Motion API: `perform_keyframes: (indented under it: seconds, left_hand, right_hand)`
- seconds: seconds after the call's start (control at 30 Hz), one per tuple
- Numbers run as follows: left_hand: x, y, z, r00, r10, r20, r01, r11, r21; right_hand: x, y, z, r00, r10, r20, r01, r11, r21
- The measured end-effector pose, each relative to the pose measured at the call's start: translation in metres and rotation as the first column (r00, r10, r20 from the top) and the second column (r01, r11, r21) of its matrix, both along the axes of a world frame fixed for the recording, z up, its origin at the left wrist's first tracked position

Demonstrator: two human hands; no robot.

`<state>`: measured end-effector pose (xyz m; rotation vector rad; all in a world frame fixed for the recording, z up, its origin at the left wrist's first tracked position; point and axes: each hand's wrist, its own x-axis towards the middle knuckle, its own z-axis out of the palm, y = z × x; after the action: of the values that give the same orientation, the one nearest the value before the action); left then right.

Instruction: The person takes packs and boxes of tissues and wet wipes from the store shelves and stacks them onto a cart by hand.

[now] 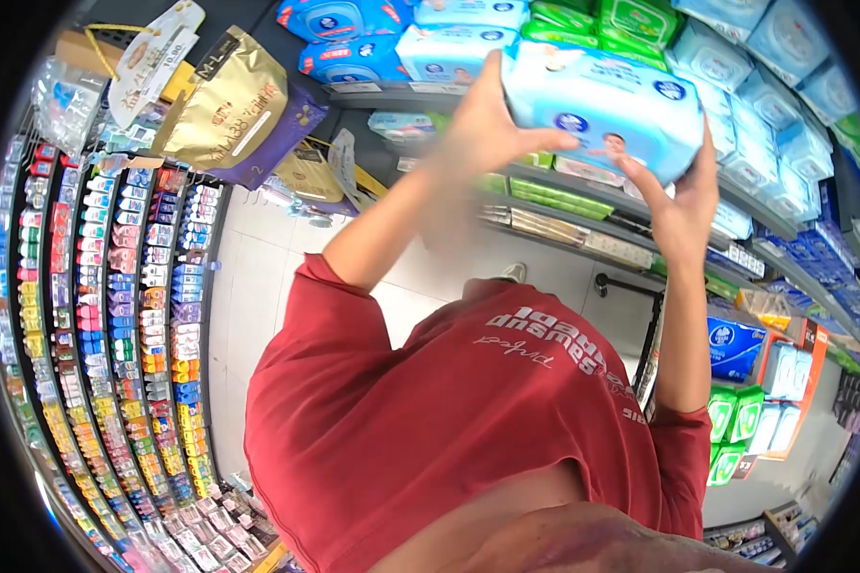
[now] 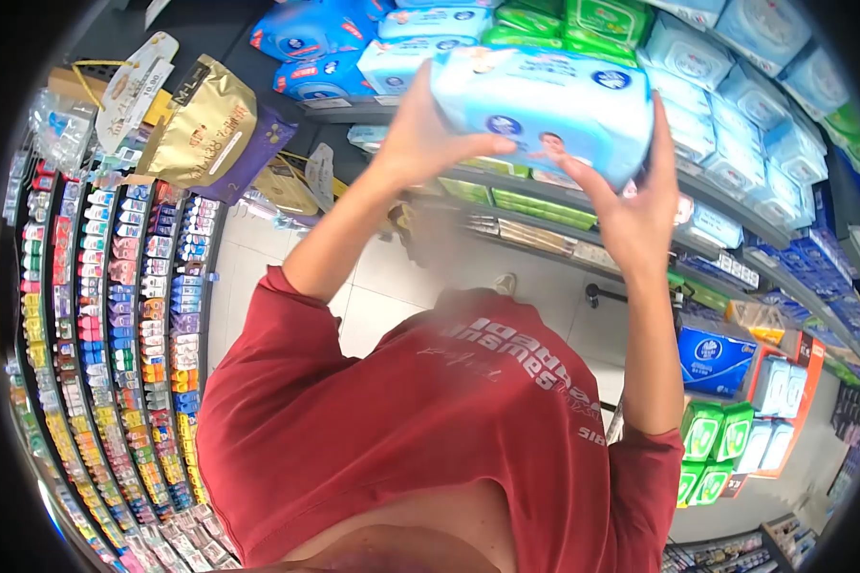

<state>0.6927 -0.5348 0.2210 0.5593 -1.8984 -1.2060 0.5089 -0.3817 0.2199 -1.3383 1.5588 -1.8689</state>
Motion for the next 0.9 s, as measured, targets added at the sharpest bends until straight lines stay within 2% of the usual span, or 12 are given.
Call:
perform_keyframes:
  seconds: [0.03,0.17,0.23,0.27,0.33,0.4,0.47,0.67,0.73,0.8,0.83,0.9]
  left_hand:
    - [0.009,-0.015,0.004,0.992,0.094,0.086,-0.072,0.971,-0.227]
    - [0.038,-0.066,0.034,0.997,0.037,0.065,-0.016,0.957,-0.290]
    - [0.047,-0.095,0.037,0.990,0.099,0.100,-0.064,0.950,-0.304]
    - [0.051,-0.109,0.038,0.991,0.094,0.096,-0.060,0.948,-0.312]
    - [0.055,-0.134,0.037,0.975,0.194,0.110,-0.124,0.882,-0.455]
    - [0.058,-0.151,0.036,0.968,0.226,0.106,-0.152,0.871,-0.467]
    - [0.059,-0.162,0.033,0.923,0.345,0.170,-0.264,0.890,-0.371]
    - [0.046,-0.166,0.017,0.876,0.469,0.111,-0.399,0.835,-0.380]
    - [0.043,-0.179,-0.002,0.887,0.450,0.106,-0.386,0.847,-0.366]
    - [0.035,-0.189,-0.013,0.884,0.454,-0.113,-0.422,0.671,-0.610]
    - [0.034,-0.186,-0.014,0.887,0.450,-0.108,-0.416,0.674,-0.610]
    - [0.033,-0.173,-0.012,0.794,0.607,-0.020,-0.431,0.540,-0.723]
  right_hand:
    - [0.005,-0.015,0.000,1.000,0.022,-0.003,-0.022,1.000,0.015]
    - [0.016,-0.085,-0.008,0.996,0.038,-0.076,-0.036,0.999,0.022]
    - [0.021,-0.120,-0.009,0.969,-0.010,-0.249,0.007,1.000,-0.012]
    - [0.023,-0.136,-0.010,0.968,-0.017,-0.251,0.013,1.000,-0.021]
    - [0.027,-0.162,-0.006,0.944,-0.062,-0.323,0.056,0.998,-0.027]
    - [0.027,-0.182,-0.001,0.929,-0.063,-0.365,0.041,0.997,-0.068]
    - [0.026,-0.205,-0.006,0.893,-0.089,-0.442,0.065,0.996,-0.068]
    - [0.018,-0.235,-0.011,0.902,-0.035,-0.431,0.031,0.999,-0.016]
    - [0.018,-0.244,-0.016,0.881,-0.122,-0.456,0.157,0.987,0.039]
    - [0.016,-0.244,-0.013,0.890,-0.088,-0.447,0.137,0.987,0.080]
    - [0.016,-0.243,-0.012,0.898,-0.054,-0.436,0.117,0.986,0.118]
    - [0.017,-0.244,-0.015,0.883,-0.104,-0.458,0.165,0.982,0.095]
